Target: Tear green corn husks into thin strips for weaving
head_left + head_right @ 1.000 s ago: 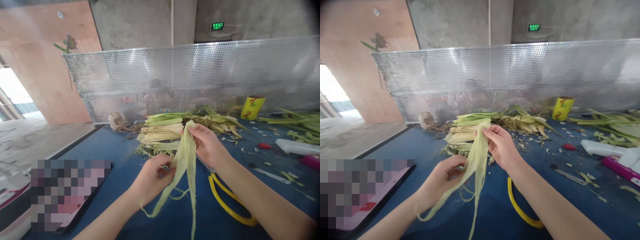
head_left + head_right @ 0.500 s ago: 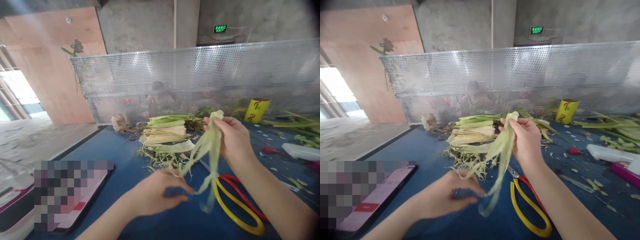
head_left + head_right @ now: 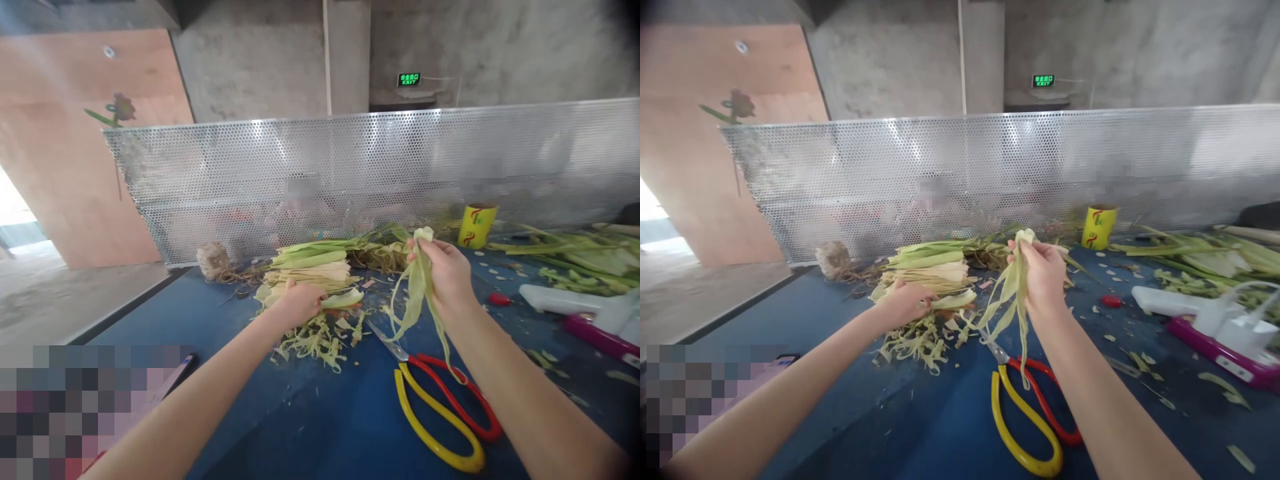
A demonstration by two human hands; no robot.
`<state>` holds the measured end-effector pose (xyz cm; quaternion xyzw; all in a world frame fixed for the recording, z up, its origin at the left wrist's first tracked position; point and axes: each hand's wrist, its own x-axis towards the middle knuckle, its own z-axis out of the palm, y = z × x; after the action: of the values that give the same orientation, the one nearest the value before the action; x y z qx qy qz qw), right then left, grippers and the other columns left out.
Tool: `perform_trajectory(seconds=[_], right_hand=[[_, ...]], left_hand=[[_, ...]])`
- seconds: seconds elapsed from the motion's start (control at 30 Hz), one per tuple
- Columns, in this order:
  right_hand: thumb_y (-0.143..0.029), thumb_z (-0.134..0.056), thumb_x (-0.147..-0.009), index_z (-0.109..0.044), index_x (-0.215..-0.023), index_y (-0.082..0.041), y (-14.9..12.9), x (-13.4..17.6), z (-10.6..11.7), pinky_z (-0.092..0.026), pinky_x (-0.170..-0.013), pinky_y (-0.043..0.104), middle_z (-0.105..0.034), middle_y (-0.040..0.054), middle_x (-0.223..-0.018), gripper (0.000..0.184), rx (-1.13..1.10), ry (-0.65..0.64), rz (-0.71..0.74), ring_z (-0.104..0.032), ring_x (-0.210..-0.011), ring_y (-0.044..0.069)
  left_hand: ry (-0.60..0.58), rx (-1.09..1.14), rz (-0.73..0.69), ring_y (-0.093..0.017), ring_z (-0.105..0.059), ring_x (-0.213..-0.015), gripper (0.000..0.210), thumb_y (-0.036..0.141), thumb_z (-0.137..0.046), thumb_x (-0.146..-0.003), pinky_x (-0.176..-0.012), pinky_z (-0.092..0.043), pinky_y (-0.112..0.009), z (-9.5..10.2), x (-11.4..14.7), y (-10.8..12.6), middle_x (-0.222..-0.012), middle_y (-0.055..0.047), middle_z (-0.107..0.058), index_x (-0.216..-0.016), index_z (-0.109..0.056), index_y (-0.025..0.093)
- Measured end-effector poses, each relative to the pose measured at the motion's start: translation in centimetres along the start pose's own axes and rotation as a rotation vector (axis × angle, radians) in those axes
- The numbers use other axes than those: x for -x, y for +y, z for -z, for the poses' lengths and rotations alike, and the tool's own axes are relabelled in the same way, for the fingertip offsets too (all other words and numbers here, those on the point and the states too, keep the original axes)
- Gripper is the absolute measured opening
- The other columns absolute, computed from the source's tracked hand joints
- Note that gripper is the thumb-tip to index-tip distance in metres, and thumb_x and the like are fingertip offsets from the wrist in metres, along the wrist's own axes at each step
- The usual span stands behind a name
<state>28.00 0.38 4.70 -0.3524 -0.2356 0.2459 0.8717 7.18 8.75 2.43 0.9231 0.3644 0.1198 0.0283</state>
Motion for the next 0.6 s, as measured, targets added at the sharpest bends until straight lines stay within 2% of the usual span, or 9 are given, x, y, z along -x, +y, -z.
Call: perform_trajectory(seconds=[0.07,0.2,0.3,0.4,0.5,0.6], right_hand=[[-0.016,-0.067,-0.058,-0.051,-0.062,-0.017,-0.1,0.0,-0.1,-0.041,-0.033,0.017,-0.063,-0.0017,-0.055,0.016,0.001,-0.011,-0.014,-0.053,-0.036,0.007],[-0.016,-0.067,-0.057,-0.051,-0.062,-0.017,-0.3,0.1,-0.3,-0.039,-0.031,0.017,-0.062,-0.0019,-0.053,0.017,0.004,0.012,-0.014,-0.052,-0.035,0.008],[-0.015,-0.067,-0.058,-0.05,-0.061,-0.017,-0.3,0.0,-0.2,-0.038,-0.03,0.017,-0.062,-0.0017,-0.052,0.018,-0.002,0.019,-0.016,-0.052,-0.035,0.008],[-0.016,-0.068,-0.058,-0.05,-0.061,-0.017,0.0,-0.1,-0.1,-0.037,-0.03,0.018,-0.061,-0.002,-0.05,0.018,-0.002,-0.012,-0.021,-0.052,-0.035,0.009],[-0.018,-0.068,-0.058,-0.051,-0.061,-0.016,0.2,-0.1,-0.1,-0.039,-0.031,0.019,-0.061,-0.0015,-0.05,0.017,0.016,-0.052,-0.038,-0.053,-0.035,0.009],[-0.017,-0.066,-0.059,-0.053,-0.061,-0.016,0.1,0.2,-0.3,-0.041,-0.034,0.018,-0.064,0.0003,-0.056,0.014,0.032,-0.074,-0.061,-0.053,-0.037,0.008]], left_hand=[[0.013,-0.02,-0.002,-0.026,-0.061,-0.078,0.019,0.012,-0.053,-0.066,-0.086,-0.028,-0.047,0.9,-0.5,-0.4,-0.075,-0.004,-0.07,-0.071,-0.068,0.022],[0.108,-0.097,0.048,-0.028,-0.057,-0.091,0.022,0.013,-0.047,-0.074,-0.087,-0.03,-0.047,2.5,-2.1,-2.0,-0.091,-0.008,-0.068,-0.083,-0.066,0.019],[0.143,-0.168,0.035,-0.026,-0.052,-0.101,0.022,0.02,-0.043,-0.084,-0.09,-0.033,-0.049,2.3,-3.3,-3.3,-0.102,-0.008,-0.062,-0.096,-0.061,0.018],[0.023,-0.221,-0.067,-0.019,-0.055,-0.094,0.029,0.03,-0.049,-0.084,-0.079,-0.047,-0.04,0.9,-3.7,-4.0,-0.111,-0.008,-0.054,-0.109,-0.051,0.015],[-0.096,-0.246,-0.17,-0.019,-0.056,-0.092,0.03,0.029,-0.049,-0.084,-0.077,-0.048,-0.039,-0.1,-3.6,-4.3,-0.111,-0.008,-0.054,-0.111,-0.05,0.016],[-0.13,-0.255,-0.226,-0.019,-0.055,-0.094,0.029,0.031,-0.05,-0.083,-0.08,-0.046,-0.041,0.1,-3.4,-4.4,-0.108,-0.008,-0.056,-0.107,-0.053,0.015]])
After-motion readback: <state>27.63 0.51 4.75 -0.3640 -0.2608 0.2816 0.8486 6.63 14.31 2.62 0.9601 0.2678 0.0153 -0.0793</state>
